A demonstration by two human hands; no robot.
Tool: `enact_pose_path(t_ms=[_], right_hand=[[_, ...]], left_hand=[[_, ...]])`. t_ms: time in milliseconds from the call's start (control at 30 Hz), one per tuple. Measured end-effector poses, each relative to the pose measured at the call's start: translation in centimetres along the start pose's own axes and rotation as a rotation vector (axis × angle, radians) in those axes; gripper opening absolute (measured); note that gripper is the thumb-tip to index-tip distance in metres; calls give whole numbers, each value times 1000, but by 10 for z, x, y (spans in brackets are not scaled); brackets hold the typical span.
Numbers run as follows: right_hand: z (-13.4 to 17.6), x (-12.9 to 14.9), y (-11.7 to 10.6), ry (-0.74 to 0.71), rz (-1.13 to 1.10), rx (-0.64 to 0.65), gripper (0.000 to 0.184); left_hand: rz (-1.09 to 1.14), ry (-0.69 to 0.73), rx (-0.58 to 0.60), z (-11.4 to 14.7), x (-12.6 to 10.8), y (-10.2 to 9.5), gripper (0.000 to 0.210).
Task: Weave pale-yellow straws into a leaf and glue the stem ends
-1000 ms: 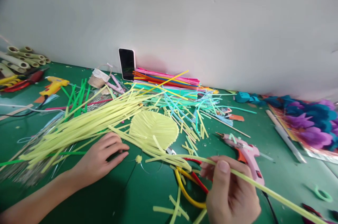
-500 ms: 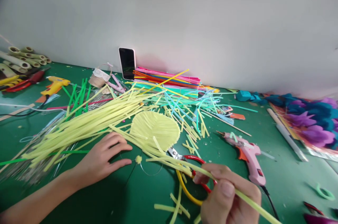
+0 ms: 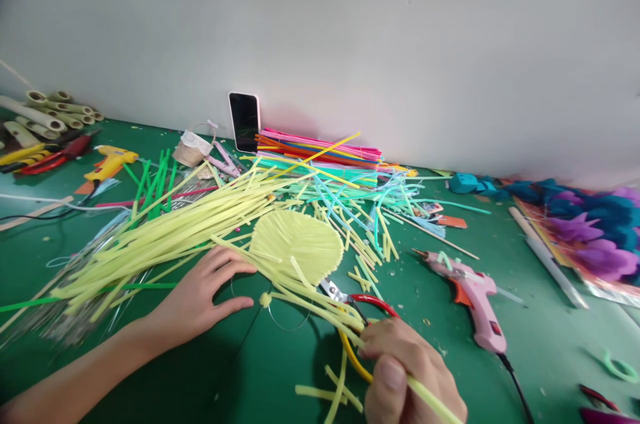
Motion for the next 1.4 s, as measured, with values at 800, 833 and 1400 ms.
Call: enact_pose_path(t_ms=[800, 833, 1400], right_hand=[[-4, 4, 38, -208, 228, 336, 16], [-4, 3, 37, -206, 242, 327, 15], [-3, -3, 36, 45, 239, 315, 20]], left_hand=[[44, -87, -105, -2, 3, -4, 15], [44, -91, -100, -3, 3, -4, 13], [191, -103, -91, 1, 5, -13, 12]])
Point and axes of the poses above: each hand's wrist, its own z-axis away from the middle knuckle, its own y-axis out of the palm, x = y × z, the point moved 4 cm from there along -z, towards the middle knuckle, and after that the axes turned 3 degrees about -z, right-handed, at the moved point
